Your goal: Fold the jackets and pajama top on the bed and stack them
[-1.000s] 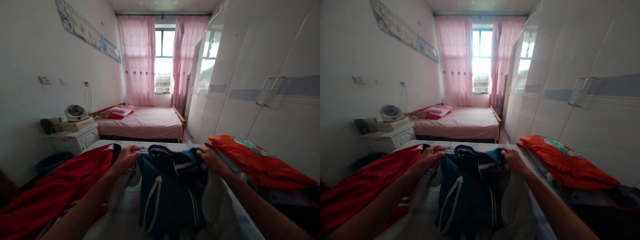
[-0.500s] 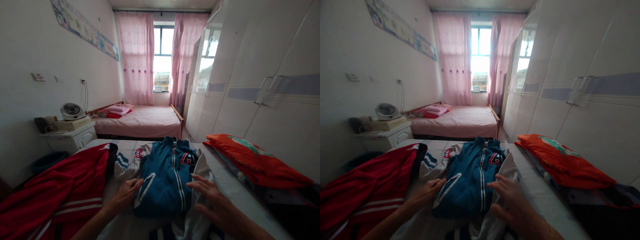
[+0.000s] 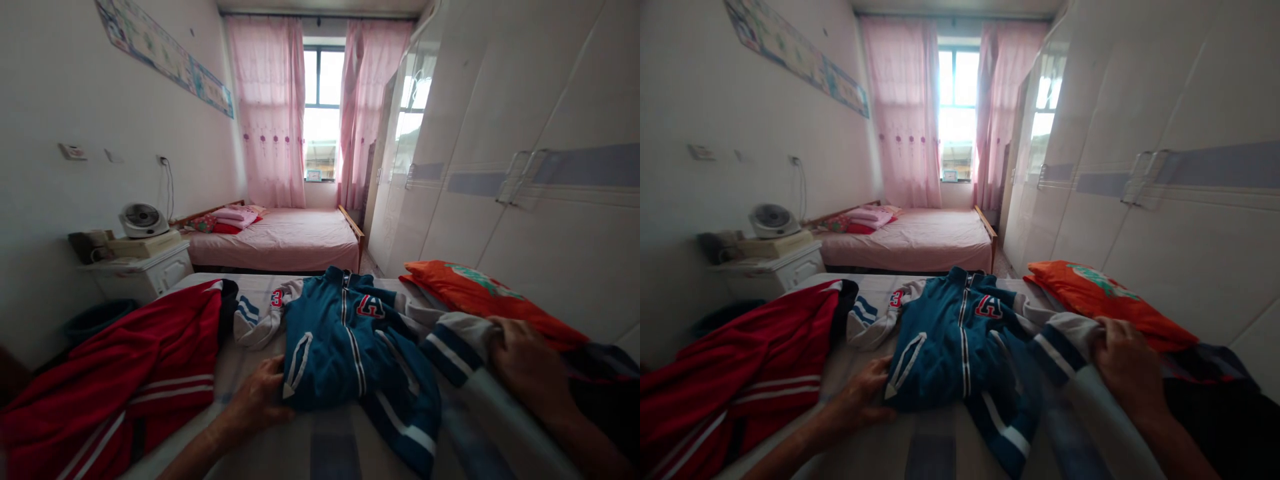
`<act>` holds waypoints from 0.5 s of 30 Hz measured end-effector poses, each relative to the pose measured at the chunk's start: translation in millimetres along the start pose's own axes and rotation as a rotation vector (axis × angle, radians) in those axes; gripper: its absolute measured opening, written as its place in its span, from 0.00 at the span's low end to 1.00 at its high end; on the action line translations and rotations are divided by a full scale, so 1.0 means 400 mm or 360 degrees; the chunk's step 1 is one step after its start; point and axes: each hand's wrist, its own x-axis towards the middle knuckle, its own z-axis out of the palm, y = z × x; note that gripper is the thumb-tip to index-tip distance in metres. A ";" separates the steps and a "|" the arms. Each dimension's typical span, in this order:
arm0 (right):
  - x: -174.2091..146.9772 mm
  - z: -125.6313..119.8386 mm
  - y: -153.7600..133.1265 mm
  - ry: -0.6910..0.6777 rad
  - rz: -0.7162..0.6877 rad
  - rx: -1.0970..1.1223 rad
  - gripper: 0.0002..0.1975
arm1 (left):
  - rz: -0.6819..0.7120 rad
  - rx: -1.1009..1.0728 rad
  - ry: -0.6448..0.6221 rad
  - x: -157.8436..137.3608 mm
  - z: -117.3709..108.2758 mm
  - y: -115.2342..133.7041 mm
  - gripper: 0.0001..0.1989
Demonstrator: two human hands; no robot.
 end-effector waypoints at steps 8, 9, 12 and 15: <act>-0.218 0.023 -0.139 -0.1010 0.0276 0.0780 0.23 | -0.0040 -0.0341 0.0204 0.031 0.020 0.017 0.11; -0.226 0.025 -0.167 -0.1171 0.0287 0.0944 0.23 | -0.0092 -0.0472 0.0232 0.037 0.020 0.024 0.13; -0.192 0.018 -0.217 -0.1196 0.0291 0.1457 0.21 | -0.0237 -0.0987 0.0348 0.055 -0.012 0.061 0.19; -0.122 -0.012 -0.210 -0.1163 0.0445 0.2022 0.23 | -0.0462 -0.1318 0.0589 0.050 -0.099 0.117 0.26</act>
